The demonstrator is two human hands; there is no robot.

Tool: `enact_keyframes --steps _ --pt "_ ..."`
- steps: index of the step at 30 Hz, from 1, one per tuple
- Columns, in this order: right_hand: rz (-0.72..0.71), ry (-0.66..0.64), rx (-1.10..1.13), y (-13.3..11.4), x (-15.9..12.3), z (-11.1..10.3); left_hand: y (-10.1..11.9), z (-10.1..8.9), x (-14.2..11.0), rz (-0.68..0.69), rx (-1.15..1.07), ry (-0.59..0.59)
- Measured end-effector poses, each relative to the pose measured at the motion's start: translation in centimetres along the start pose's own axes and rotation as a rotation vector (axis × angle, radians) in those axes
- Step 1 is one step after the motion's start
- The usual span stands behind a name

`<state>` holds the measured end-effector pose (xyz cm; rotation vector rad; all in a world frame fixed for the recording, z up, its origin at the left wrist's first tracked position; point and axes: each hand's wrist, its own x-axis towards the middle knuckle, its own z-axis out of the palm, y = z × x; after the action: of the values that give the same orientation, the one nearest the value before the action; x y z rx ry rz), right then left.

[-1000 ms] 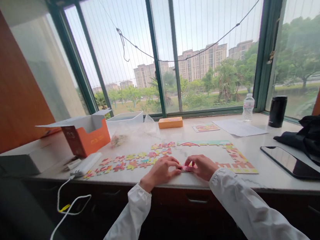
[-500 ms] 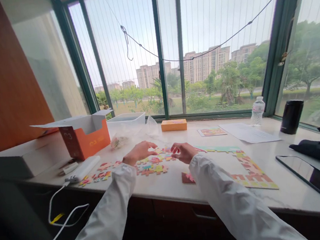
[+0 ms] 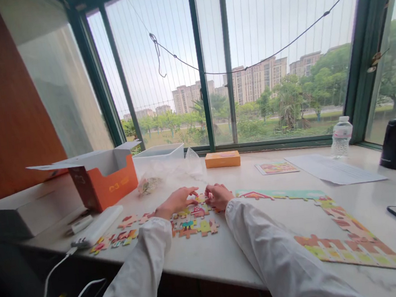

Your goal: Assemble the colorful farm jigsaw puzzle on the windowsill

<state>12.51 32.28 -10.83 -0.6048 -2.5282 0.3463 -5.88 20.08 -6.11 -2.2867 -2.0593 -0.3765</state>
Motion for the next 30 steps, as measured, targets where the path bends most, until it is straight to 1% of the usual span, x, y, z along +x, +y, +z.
enact_keyframes --steps 3,5,7,9,13,16,19,21,23,26,28,30 --pt "0.063 -0.019 -0.015 -0.9 -0.3 -0.5 -0.1 0.1 0.2 0.013 -0.014 0.010" --pt "0.080 -0.036 -0.023 -1.4 -0.3 -0.9 0.0 0.0 0.1 0.031 -0.008 0.027" --pt "0.057 -0.031 -0.019 -1.7 -0.2 -1.5 0.3 -0.4 -0.1 0.062 -0.006 0.070" --pt "0.005 -0.004 -0.013 -1.7 -0.1 -2.5 0.7 -1.1 -0.4 0.098 -0.016 0.123" --pt "-0.098 0.031 -0.051 -1.3 -0.7 -5.8 2.3 -2.5 -0.7 0.181 -0.089 0.201" --pt "-0.178 0.005 -0.084 -0.8 -2.6 -8.9 4.3 -3.0 -0.4 0.259 -0.178 0.219" --pt "-0.214 -0.042 -0.088 -0.2 -5.5 -12.0 6.9 -3.1 0.5 0.344 -0.257 0.169" --pt "-0.210 -0.079 -0.082 0.4 -7.5 -13.7 8.9 -3.1 1.2 0.396 -0.292 0.099" --pt "-0.200 -0.123 -0.071 1.0 -9.3 -14.8 10.7 -2.9 1.9 0.428 -0.318 0.014" --pt "-0.183 -0.188 -0.039 2.2 -11.3 -15.3 12.8 -2.3 2.6 0.426 -0.347 -0.099" --pt "-0.168 -0.212 -0.006 2.9 -12.2 -14.8 13.7 -1.7 2.8 0.404 -0.357 -0.146" --pt "-0.170 -0.229 0.018 3.3 -12.8 -14.0 14.1 -0.9 2.7 0.387 -0.363 -0.182"
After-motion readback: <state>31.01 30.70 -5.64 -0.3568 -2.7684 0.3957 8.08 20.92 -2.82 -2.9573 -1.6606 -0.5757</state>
